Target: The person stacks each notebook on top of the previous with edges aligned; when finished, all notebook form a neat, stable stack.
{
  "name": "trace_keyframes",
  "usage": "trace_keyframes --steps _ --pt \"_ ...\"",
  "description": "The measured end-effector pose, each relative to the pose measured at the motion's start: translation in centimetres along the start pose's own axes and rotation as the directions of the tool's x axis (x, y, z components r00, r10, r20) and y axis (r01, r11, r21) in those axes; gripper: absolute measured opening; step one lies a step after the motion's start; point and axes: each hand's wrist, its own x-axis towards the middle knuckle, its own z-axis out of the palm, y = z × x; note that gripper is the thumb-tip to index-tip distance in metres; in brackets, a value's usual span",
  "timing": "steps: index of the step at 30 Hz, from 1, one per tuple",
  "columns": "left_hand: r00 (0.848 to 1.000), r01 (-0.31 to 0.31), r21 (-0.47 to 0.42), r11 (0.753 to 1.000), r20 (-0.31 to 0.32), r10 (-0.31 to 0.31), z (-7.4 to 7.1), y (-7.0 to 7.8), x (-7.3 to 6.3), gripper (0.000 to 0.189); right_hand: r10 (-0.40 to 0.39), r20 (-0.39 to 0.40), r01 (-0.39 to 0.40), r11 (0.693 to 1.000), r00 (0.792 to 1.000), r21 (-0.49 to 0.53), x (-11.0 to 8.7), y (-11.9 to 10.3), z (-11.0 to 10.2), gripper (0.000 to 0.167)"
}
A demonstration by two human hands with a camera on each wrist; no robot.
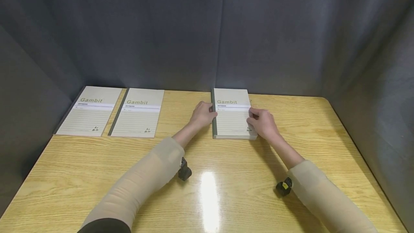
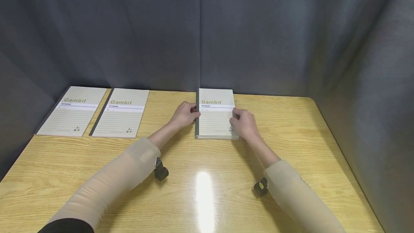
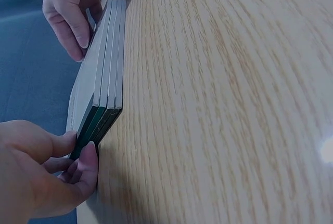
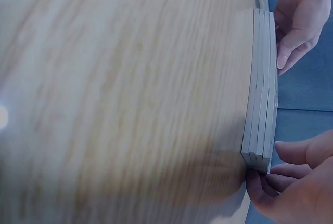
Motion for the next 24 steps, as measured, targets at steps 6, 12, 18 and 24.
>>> trace_keyframes --steps 6,12,18,24 --pt "1.0 0.012 -0.002 1.0 0.0 -0.012 0.06 -0.09 0.01 0.027 0.034 0.032 -0.035 0.999 0.999 0.033 -0.22 -0.26 -0.17 0.042" --pt "1.0 0.005 0.0 1.0 0.012 -0.005 0.21 -0.07 0.06 0.025 0.036 0.028 -0.037 0.999 0.999 0.024 -0.35 -0.38 -0.1 0.027" --pt "1.0 0.002 0.017 1.0 0.016 -0.002 0.1 -0.05 0.04 0.025 0.064 0.056 -0.067 0.997 0.996 0.046 -0.41 -0.41 -0.17 0.05" --pt "0.999 0.039 0.035 0.999 0.036 -0.04 0.19 -0.08 0.17 0.043 0.093 0.082 -0.098 0.994 0.992 0.055 -0.38 -0.52 -0.22 0.054"
